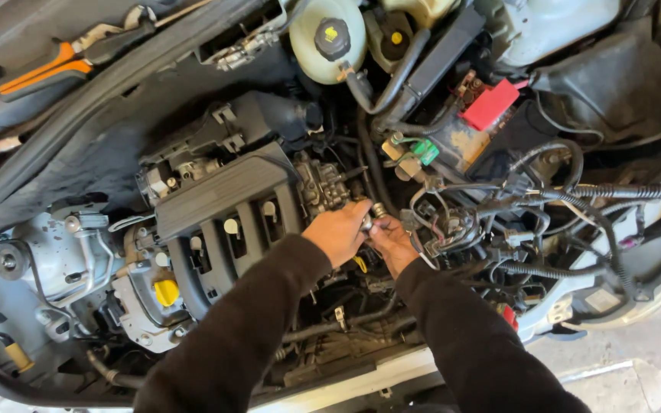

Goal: The person works on a car engine with the hood open, using a wrench to loosen and tighten bolts on the engine cover. They also handle various hoses and wires within the engine bay, occasionally reaching for tools placed on the car's frame.

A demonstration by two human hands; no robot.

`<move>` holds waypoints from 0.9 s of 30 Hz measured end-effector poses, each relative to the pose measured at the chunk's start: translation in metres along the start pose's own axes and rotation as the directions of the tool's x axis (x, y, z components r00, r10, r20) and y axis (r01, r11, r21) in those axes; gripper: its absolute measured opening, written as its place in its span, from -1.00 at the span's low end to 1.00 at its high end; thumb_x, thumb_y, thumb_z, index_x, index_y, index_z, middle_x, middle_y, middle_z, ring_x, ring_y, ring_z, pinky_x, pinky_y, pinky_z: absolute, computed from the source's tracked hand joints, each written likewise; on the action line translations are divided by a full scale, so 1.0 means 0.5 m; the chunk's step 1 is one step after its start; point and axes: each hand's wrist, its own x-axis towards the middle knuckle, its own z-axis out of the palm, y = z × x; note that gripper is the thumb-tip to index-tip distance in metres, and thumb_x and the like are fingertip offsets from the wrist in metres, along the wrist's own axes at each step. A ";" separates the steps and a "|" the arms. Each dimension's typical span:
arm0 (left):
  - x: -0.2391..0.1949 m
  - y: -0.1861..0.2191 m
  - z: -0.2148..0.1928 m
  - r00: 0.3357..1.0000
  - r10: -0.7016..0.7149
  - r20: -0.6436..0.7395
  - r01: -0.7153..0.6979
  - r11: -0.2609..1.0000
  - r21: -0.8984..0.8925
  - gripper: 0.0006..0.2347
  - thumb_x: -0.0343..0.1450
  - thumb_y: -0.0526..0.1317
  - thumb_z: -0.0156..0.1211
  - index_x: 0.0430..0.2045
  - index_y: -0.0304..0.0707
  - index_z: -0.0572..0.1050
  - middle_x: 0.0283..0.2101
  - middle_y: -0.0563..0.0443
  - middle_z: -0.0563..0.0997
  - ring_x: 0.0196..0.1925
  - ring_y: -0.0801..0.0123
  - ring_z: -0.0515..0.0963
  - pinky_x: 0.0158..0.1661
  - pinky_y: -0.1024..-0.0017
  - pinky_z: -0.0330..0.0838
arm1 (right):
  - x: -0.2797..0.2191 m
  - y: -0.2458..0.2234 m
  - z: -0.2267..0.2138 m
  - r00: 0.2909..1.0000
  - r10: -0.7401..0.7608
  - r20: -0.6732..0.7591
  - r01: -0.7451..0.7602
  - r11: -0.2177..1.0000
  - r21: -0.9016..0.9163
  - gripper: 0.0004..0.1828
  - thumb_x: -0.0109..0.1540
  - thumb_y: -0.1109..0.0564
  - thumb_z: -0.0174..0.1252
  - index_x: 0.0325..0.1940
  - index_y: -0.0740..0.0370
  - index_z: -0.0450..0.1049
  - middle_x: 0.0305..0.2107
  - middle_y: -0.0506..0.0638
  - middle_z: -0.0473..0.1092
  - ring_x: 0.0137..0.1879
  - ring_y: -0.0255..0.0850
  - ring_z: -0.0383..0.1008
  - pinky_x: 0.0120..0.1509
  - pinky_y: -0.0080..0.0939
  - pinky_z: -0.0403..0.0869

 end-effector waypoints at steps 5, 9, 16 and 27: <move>0.073 -0.112 0.104 0.989 0.130 0.069 -0.123 0.987 -0.101 -0.55 0.35 -0.26 0.24 0.11 -0.43 0.28 -0.17 -0.42 0.61 -0.10 -0.28 0.59 -0.11 0.01 0.47 | 0.006 0.024 -0.023 0.968 -0.245 -0.055 0.236 0.963 -0.134 -0.80 0.29 0.22 0.27 -0.04 0.28 0.46 -0.11 -0.04 0.49 0.07 -0.24 0.51 0.25 -0.12 0.49; 0.083 -0.116 0.092 0.978 0.112 0.178 -0.086 0.985 -0.149 -0.62 0.39 -0.26 0.21 0.05 -0.44 0.30 -0.20 -0.43 0.61 -0.11 -0.28 0.60 -0.13 -0.01 0.47 | 0.010 0.027 -0.015 0.931 -0.346 -0.119 0.308 0.917 -0.255 -0.78 0.28 0.25 0.31 -0.03 0.33 0.46 -0.12 0.00 0.49 0.04 -0.25 0.50 0.20 -0.14 0.47; 0.069 -0.058 0.037 0.984 0.120 0.129 -0.108 0.990 -0.096 -0.36 0.37 -0.31 0.16 0.38 -0.44 0.05 -0.23 -0.41 0.61 -0.22 -0.18 0.63 -0.20 0.09 0.51 | -0.011 -0.005 0.013 0.939 -0.254 -0.232 0.188 0.943 -0.275 -0.73 0.26 0.21 0.30 -0.01 0.30 0.44 -0.19 0.04 0.55 -0.04 -0.23 0.55 0.14 -0.12 0.50; 0.061 -0.034 0.005 0.941 -0.033 0.336 0.107 0.973 -0.204 -0.31 0.45 -0.33 0.05 0.51 0.04 -0.12 -0.34 -0.37 0.61 -0.33 -0.08 0.66 -0.22 0.14 0.51 | -0.024 -0.030 0.035 0.960 -0.197 -0.198 0.142 0.955 -0.260 -0.68 0.21 0.21 0.35 0.00 0.29 0.45 -0.18 0.00 0.53 -0.01 -0.22 0.54 0.20 -0.02 0.48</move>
